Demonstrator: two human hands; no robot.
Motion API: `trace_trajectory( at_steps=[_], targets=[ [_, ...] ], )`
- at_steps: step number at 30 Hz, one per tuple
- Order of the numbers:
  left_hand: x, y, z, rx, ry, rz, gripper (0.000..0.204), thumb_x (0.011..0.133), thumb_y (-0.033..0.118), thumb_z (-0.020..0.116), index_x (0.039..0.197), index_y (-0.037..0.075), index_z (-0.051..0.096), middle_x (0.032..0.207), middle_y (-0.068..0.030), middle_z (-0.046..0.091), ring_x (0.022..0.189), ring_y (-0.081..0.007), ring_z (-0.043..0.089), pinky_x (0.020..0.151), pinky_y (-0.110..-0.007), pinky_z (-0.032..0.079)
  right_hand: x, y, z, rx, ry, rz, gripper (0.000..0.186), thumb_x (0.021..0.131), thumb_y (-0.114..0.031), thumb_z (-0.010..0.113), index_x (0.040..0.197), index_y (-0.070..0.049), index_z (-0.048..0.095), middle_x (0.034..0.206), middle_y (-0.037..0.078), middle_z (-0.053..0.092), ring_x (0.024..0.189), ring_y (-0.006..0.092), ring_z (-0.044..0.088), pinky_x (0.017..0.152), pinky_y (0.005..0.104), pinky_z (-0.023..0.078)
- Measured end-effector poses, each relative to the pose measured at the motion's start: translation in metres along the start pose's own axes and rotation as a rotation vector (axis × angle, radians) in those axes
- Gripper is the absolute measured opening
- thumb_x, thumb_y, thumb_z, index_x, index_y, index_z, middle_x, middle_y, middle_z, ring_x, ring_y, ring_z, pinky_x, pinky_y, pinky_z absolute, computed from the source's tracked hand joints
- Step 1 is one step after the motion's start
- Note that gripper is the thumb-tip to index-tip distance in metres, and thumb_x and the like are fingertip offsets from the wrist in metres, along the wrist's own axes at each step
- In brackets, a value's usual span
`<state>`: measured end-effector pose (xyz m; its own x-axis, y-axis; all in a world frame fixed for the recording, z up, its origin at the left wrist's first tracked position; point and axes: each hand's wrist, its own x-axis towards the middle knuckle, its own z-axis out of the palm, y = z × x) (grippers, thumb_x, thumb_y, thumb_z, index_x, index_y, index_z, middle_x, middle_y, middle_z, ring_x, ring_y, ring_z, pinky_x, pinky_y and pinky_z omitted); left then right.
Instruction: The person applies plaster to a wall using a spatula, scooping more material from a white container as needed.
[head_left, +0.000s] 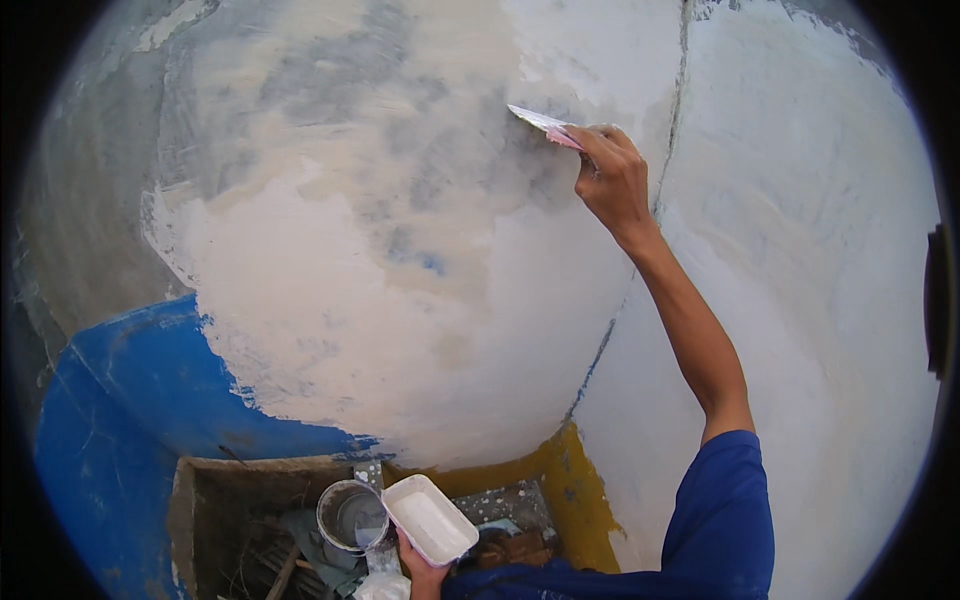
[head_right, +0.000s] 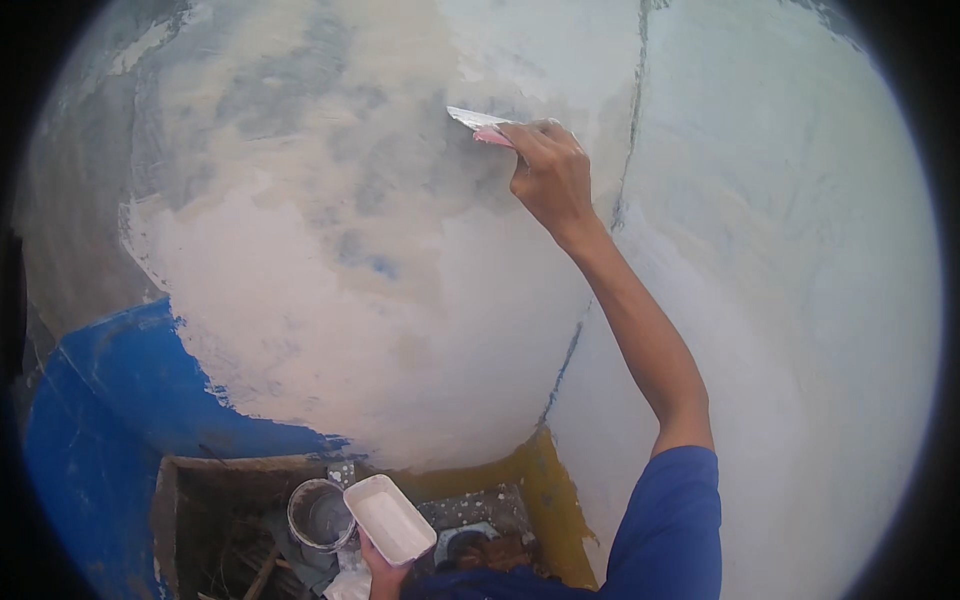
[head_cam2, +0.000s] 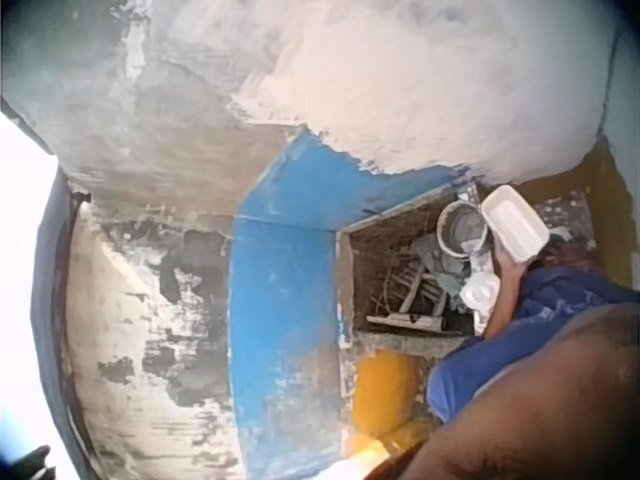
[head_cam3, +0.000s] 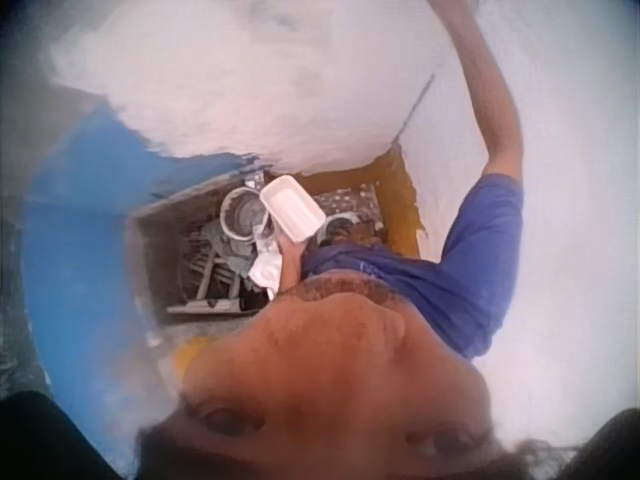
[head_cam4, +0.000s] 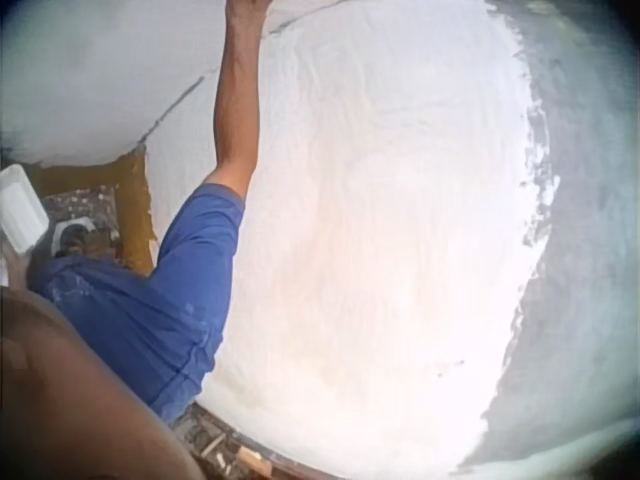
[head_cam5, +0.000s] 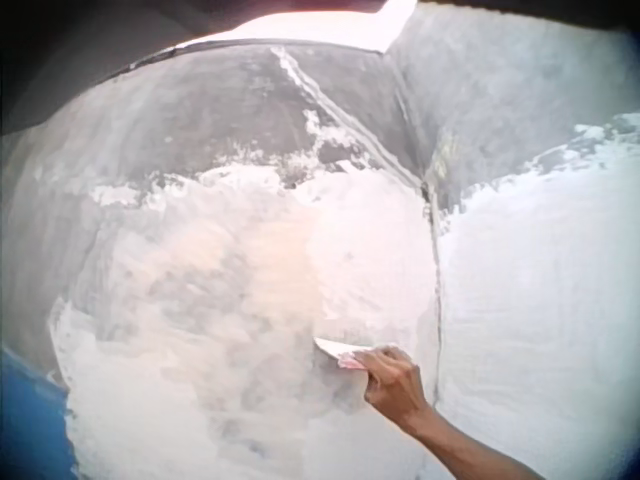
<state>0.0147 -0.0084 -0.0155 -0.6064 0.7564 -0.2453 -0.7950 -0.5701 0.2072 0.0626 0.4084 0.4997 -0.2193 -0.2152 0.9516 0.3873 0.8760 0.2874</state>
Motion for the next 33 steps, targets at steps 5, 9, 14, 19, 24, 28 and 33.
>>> trace_trajectory(
  at_steps=[5,9,14,19,24,28,33],
  targets=[
    [0.004,-0.003,0.008,-0.016,-0.033,-0.038,0.069,0.098,0.062,0.042,0.150,0.017,0.040,0.143,-0.0109,0.053,0.127,-0.0384,0.055,0.105,-0.061,0.043,0.021,0.032,-0.012,0.000,0.190,0.100,0.038,0.075,0.010,0.064,0.106,-0.011,0.073,0.089,0.006,0.073,0.084,0.0252,0.066,0.068,0.0371,0.053],
    [0.004,0.001,0.001,0.036,-0.064,-0.015,0.071,0.096,0.063,0.046,0.151,0.019,0.040,0.147,-0.0084,0.051,0.131,-0.0385,0.051,0.109,-0.062,0.039,0.008,0.024,-0.004,0.021,0.158,0.140,0.039,0.076,0.010,0.063,0.107,-0.011,0.074,0.090,0.007,0.073,0.083,0.0249,0.065,0.068,0.0367,0.053],
    [0.000,0.000,0.008,0.011,-0.038,-0.012,0.071,0.097,0.063,0.042,0.151,0.016,0.039,0.143,-0.0112,0.053,0.126,-0.0380,0.055,0.105,-0.061,0.043,-0.008,0.014,-0.001,-0.083,0.284,0.133,0.045,0.074,0.008,0.064,0.114,-0.008,0.071,0.105,0.009,0.072,0.096,0.0285,0.063,0.078,0.0374,0.054],
    [0.005,0.005,0.001,0.083,-0.067,-0.024,0.071,0.096,0.063,0.046,0.151,0.018,0.040,0.147,-0.0093,0.051,0.131,-0.0389,0.052,0.108,-0.063,0.039,-0.048,-0.027,0.043,-0.158,0.014,0.115,0.053,0.070,0.005,0.065,0.121,-0.009,0.068,0.120,0.008,0.068,0.100,0.0297,0.063,0.082,0.0397,0.055],
    [0.000,0.006,0.023,-0.008,-0.008,-0.035,0.065,0.100,0.059,0.040,0.147,0.015,0.043,0.138,-0.0109,0.057,0.123,-0.0372,0.058,0.103,-0.059,0.046,-0.036,-0.010,-0.001,0.041,0.180,0.206,0.040,0.075,0.008,0.063,0.111,-0.006,0.072,0.105,0.010,0.073,0.093,0.0288,0.065,0.076,0.0371,0.055],
    [-0.001,0.002,0.022,-0.027,-0.007,-0.030,0.065,0.100,0.059,0.040,0.148,0.016,0.042,0.139,-0.0108,0.057,0.123,-0.0377,0.058,0.103,-0.059,0.046,-0.017,0.049,-0.012,-0.152,0.270,0.375,0.030,0.082,0.000,0.060,0.109,-0.004,0.072,0.079,0.014,0.066,0.079,0.0333,0.063,0.069,0.0431,0.051],
    [-0.009,-0.002,0.013,0.000,-0.040,-0.003,0.067,0.099,0.061,0.041,0.149,0.016,0.041,0.141,-0.0110,0.055,0.125,-0.0385,0.056,0.104,-0.061,0.045,-0.009,0.009,0.012,-0.129,0.175,0.320,0.040,0.072,0.000,0.060,0.111,-0.003,0.069,0.085,0.014,0.069,0.082,0.0330,0.064,0.068,0.0435,0.053]
  ],
)
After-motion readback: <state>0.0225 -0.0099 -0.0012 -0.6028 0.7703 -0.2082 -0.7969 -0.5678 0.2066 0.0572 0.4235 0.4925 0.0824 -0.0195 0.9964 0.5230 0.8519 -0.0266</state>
